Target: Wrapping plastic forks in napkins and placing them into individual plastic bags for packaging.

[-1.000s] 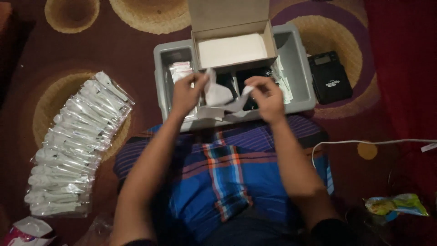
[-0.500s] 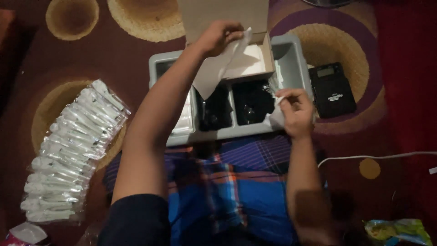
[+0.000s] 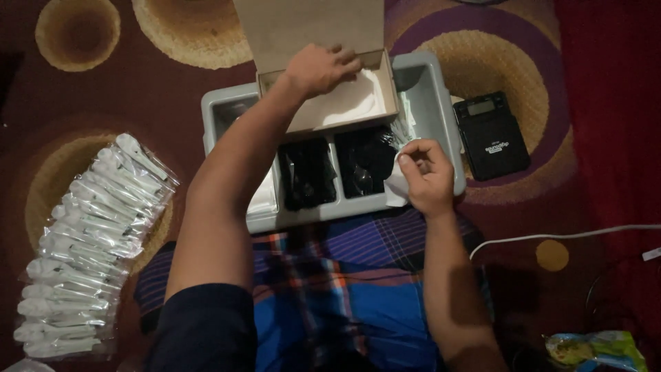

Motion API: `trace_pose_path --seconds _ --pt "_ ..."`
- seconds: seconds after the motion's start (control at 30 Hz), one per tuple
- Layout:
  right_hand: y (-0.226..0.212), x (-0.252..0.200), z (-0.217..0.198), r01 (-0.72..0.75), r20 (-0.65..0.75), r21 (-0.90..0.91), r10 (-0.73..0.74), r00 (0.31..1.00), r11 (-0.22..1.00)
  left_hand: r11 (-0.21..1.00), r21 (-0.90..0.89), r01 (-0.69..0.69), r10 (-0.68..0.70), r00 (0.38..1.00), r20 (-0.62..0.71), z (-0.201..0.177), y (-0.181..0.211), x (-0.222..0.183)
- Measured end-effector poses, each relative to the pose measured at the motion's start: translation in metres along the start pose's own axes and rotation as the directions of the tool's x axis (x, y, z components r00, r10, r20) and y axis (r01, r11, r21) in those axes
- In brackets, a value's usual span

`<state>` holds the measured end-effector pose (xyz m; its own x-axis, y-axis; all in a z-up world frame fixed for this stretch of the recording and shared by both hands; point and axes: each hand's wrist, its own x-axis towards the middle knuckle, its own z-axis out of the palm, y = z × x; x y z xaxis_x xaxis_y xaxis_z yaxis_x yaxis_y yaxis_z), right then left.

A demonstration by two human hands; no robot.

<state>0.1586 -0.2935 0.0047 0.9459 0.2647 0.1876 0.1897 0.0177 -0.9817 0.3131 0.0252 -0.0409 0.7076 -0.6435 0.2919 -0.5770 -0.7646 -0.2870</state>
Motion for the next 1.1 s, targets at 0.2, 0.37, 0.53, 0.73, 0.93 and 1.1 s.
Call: trace_pose_path --seconds 0.2,0.37,0.53,0.73,0.93,1.1 --pt "-0.003 0.000 0.002 0.051 -0.023 -0.052 -0.052 0.998 0.997 0.991 0.005 0.135 -0.132 0.975 -0.177 -0.052 0.008 -0.004" --pt "0.007 0.003 0.006 0.115 -0.043 -0.138 -0.122 0.992 0.984 0.850 -0.245 0.466 -0.272 0.788 0.553 -0.057 0.038 -0.051" --pt "0.009 -0.006 0.019 0.188 -0.013 -0.173 -0.194 0.981 0.967 0.829 -0.298 0.473 -0.355 0.857 0.372 -0.124 0.079 -0.093" --pt "-0.030 -0.043 0.068 0.240 0.138 -0.136 -0.222 0.965 0.961 0.287 -0.897 0.336 -0.418 0.887 0.198 -0.206 0.192 -0.145" --pt "-0.054 -0.068 0.105 0.113 0.250 0.027 -0.116 0.961 0.993 -0.017 -0.915 0.402 -0.676 0.670 0.307 -0.195 0.242 -0.171" --pt "-0.027 -0.052 0.095 0.161 0.125 -0.176 -0.140 0.982 0.971 0.013 -0.795 0.607 -0.663 0.600 0.447 -0.189 0.242 -0.177"
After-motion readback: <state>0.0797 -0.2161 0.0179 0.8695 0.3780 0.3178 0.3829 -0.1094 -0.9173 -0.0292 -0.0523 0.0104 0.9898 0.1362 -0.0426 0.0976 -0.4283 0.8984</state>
